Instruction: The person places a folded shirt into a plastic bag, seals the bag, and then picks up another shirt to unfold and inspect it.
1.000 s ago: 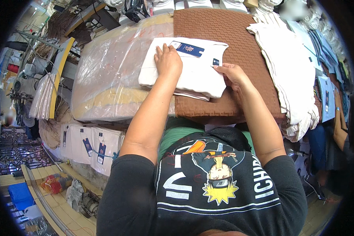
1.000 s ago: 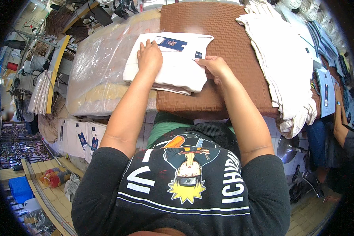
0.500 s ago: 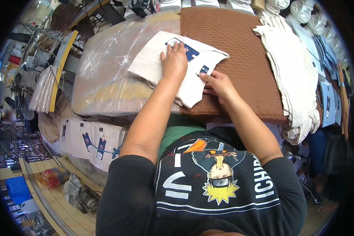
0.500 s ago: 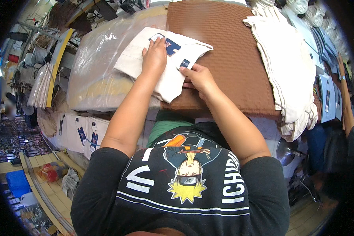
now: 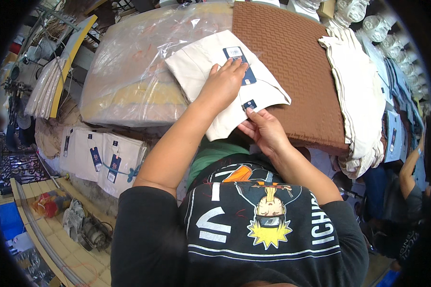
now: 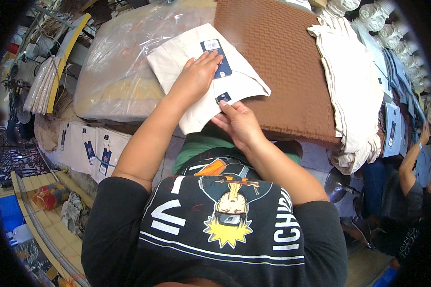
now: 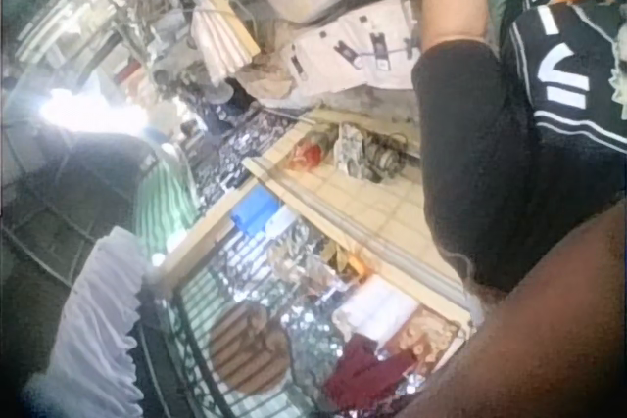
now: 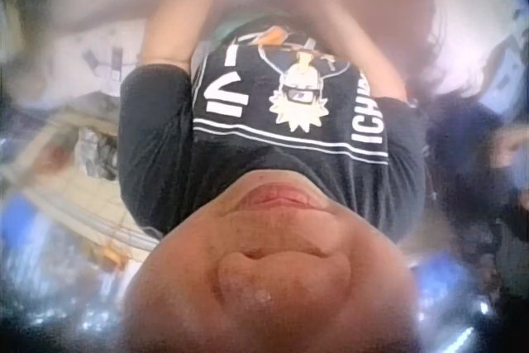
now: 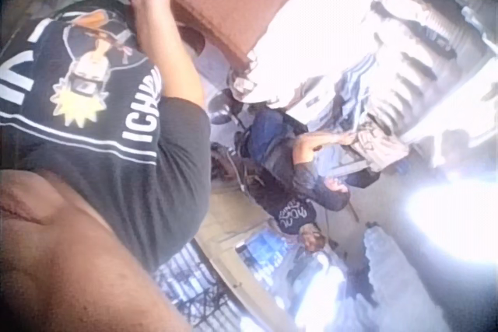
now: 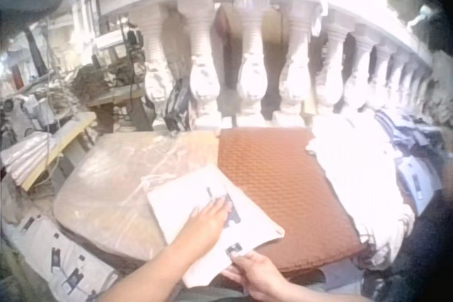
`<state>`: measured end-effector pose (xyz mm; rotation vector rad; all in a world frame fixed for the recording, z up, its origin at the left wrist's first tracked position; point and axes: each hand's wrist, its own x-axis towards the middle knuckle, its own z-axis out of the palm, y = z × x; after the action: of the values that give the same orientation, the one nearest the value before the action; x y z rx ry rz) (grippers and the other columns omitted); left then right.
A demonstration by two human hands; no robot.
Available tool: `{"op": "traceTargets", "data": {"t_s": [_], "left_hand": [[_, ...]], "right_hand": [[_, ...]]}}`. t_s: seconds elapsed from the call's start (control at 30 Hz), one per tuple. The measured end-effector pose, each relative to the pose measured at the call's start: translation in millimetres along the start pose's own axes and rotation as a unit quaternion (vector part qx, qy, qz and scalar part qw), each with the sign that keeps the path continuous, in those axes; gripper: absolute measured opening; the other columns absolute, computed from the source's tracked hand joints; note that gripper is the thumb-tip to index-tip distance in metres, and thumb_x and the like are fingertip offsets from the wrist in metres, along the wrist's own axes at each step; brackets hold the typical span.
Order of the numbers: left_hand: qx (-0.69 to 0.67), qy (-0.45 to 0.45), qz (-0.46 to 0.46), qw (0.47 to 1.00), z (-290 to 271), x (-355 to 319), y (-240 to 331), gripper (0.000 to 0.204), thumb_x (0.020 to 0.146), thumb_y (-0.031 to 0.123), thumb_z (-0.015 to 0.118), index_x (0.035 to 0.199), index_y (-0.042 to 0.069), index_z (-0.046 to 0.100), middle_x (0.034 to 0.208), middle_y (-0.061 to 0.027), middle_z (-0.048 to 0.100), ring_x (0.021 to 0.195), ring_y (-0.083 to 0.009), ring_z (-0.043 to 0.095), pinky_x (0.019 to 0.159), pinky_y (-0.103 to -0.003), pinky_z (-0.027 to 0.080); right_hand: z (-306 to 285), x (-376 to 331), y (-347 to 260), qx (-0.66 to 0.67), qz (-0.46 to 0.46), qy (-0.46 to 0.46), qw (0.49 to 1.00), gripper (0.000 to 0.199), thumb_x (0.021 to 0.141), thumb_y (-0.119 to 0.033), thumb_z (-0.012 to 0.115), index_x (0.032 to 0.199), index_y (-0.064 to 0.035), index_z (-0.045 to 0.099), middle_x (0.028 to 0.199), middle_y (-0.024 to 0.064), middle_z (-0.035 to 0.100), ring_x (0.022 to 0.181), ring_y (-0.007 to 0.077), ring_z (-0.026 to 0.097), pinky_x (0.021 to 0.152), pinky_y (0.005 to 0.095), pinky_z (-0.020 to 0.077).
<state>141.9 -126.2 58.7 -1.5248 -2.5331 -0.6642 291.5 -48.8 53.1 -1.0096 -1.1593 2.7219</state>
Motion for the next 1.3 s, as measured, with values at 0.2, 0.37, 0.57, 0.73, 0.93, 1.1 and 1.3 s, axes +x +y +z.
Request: {"op": "traceTargets", "data": {"t_s": [0.2, 0.37, 0.57, 0.73, 0.93, 1.1, 1.3], "left_hand": [[-0.001, -0.006, 0.033, 0.999, -3, 1, -14, 0.035, 0.091, 0.013, 0.045, 0.124, 0.005, 0.05, 0.133, -0.0135, 0.047, 0.126, -0.0287, 0.041, 0.1, -0.049, 0.033], [0.005, -0.029, 0.075, 0.997, -14, 0, -22, 0.041, 0.086, 0.011, 0.048, 0.127, 0.005, 0.048, 0.136, -0.0124, 0.043, 0.128, -0.0277, 0.039, 0.101, -0.047, 0.033], [-0.028, -0.035, 0.071, 0.996, -31, 3, -20, 0.042, 0.084, 0.011, 0.049, 0.125, 0.004, 0.048, 0.133, -0.014, 0.047, 0.124, -0.0288, 0.043, 0.099, -0.047, 0.035], [-0.02, -0.028, 0.096, 0.995, -39, 7, -16, 0.038, 0.083, 0.011, 0.049, 0.121, 0.003, 0.051, 0.129, -0.0148, 0.051, 0.122, -0.028, 0.046, 0.098, -0.045, 0.037], [-0.016, -0.011, 0.136, 0.99, -48, -1, 33, 0.037, 0.081, 0.01, 0.049, 0.117, 0.004, 0.053, 0.122, -0.0135, 0.056, 0.115, -0.0253, 0.052, 0.093, -0.04, 0.042], [-0.049, -0.035, 0.195, 0.979, -47, -27, 102, 0.035, 0.079, 0.011, 0.049, 0.112, 0.001, 0.056, 0.116, -0.0172, 0.058, 0.11, -0.0258, 0.057, 0.092, -0.038, 0.043], [-0.124, -0.002, 0.277, 0.953, -18, -42, 164, 0.031, 0.079, 0.011, 0.049, 0.106, -0.001, 0.057, 0.114, -0.0194, 0.059, 0.104, -0.0312, 0.059, 0.09, -0.039, 0.045]], "right_hand": [[29, 23, 3, 0.018, -0.015, -0.027, 0.999, 0.013, 0.095, -0.014, 0.047, 0.102, -0.0059, 0.054, 0.094, 0.003, 0.061, 0.08, 0.0101, 0.06, 0.079, 0.0271, 0.0533], [46, 50, 4, 0.036, -0.033, -0.052, 0.997, 0.013, 0.096, -0.015, 0.045, 0.099, -0.0038, 0.051, 0.097, 0.006, 0.061, 0.084, 0.0126, 0.061, 0.079, 0.0265, 0.0524], [75, 81, -3, 0.062, -0.093, -0.043, 0.993, 0.028, 0.094, -0.018, 0.048, 0.115, 0.0002, 0.044, 0.111, 0.0132, 0.054, 0.096, 0.0204, 0.056, 0.077, 0.0351, 0.0501], [72, 104, -2, 0.089, -0.092, -0.033, 0.991, 0.031, 0.096, -0.023, 0.044, 0.12, -0.0035, 0.041, 0.113, 0.0106, 0.051, 0.103, 0.0223, 0.053, 0.086, 0.0369, 0.0485], [37, 69, 4, 0.125, -0.094, -0.022, 0.987, 0.031, 0.096, -0.024, 0.043, 0.12, -0.0037, 0.041, 0.113, 0.0105, 0.05, 0.103, 0.0227, 0.053, 0.087, 0.0373, 0.0483], [-12, 27, 13, 0.168, -0.119, 0.007, 0.979, 0.031, 0.096, -0.024, 0.043, 0.119, -0.0038, 0.041, 0.114, 0.0104, 0.05, 0.104, 0.0231, 0.053, 0.087, 0.0377, 0.048], [-55, 0, 10, 0.223, -0.176, 0.051, 0.957, 0.031, 0.097, -0.025, 0.042, 0.119, -0.004, 0.041, 0.114, 0.0104, 0.049, 0.104, 0.0235, 0.052, 0.089, 0.0381, 0.0478]]}}
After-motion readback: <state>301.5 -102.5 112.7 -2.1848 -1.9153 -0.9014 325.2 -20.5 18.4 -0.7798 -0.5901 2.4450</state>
